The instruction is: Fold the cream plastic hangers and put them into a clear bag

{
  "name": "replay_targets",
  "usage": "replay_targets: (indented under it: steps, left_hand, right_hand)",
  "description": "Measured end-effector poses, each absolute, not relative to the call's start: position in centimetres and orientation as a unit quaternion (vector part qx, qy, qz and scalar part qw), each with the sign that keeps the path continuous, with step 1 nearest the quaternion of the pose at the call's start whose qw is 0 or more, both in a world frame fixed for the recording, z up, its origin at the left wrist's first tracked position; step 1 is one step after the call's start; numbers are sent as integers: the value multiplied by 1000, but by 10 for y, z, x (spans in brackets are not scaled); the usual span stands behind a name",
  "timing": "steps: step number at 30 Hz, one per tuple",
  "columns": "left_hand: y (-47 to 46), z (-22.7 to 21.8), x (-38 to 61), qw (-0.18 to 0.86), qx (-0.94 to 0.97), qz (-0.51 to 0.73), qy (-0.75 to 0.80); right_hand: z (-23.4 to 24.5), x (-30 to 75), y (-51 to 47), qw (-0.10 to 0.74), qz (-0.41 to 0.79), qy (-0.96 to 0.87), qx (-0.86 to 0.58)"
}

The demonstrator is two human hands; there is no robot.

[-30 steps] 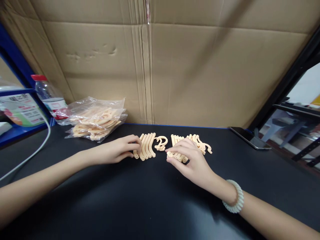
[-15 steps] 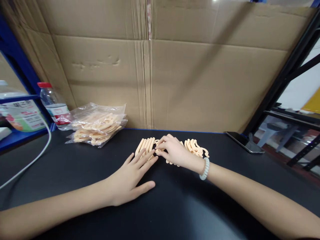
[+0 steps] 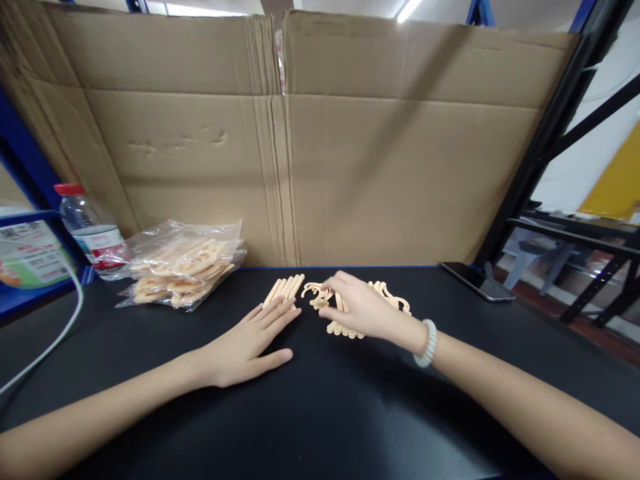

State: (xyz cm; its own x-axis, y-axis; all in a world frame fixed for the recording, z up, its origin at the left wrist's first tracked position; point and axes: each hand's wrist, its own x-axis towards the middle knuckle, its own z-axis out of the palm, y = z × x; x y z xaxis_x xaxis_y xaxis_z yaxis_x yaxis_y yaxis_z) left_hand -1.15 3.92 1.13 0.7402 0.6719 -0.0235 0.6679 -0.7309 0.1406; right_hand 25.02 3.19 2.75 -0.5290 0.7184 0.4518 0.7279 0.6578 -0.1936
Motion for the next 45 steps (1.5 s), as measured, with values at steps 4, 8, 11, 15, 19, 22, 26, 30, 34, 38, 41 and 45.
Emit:
replay_targets:
  steps: [4,8,11,15,19,22,26,30,34,38,41,45]
  left_hand:
    - [40,9,-11,62,931,13,359]
    - [42,9,-7,52,930,6,363]
    - [48,9,-3,44,928,8,369]
    - [58,10,3,46,923,16,382]
    - [63,10,5,48,918,14,393]
    - [61,10,4,48,918,14,393]
    - [61,9,1,46,919,14,392]
    - [66,9,4,45,918,11,393]
    - [69,9,5,49,917,6,396]
    - [67,9,5,49,917,8,395]
    - [68,9,4,44,919,18,391]
    - [70,7,5,37,921,25,388]
  right_hand:
    - [18,256,6,131,-91,-894,-419]
    - [3,258,16,119,-113,-883,-440]
    - [1,259,37,123,-124,-878,-445]
    - [7,261,60,130,-122,-879,-442]
    - [20,277,65,154,-113,-874,-447]
    - [25,300,49,169,-116,-868,-453]
    - [11,330,25,140,-110,-876,-449]
    - [-9,349,35,153,-47,-871,-465]
    - [-19,363,76,177,-36,-859,-478]
    - [-16,370,103,219,-47,-849,-479]
    - [-6,355,100,266,-72,-834,-478]
    - [-2,313,81,250,-58,-872,-417]
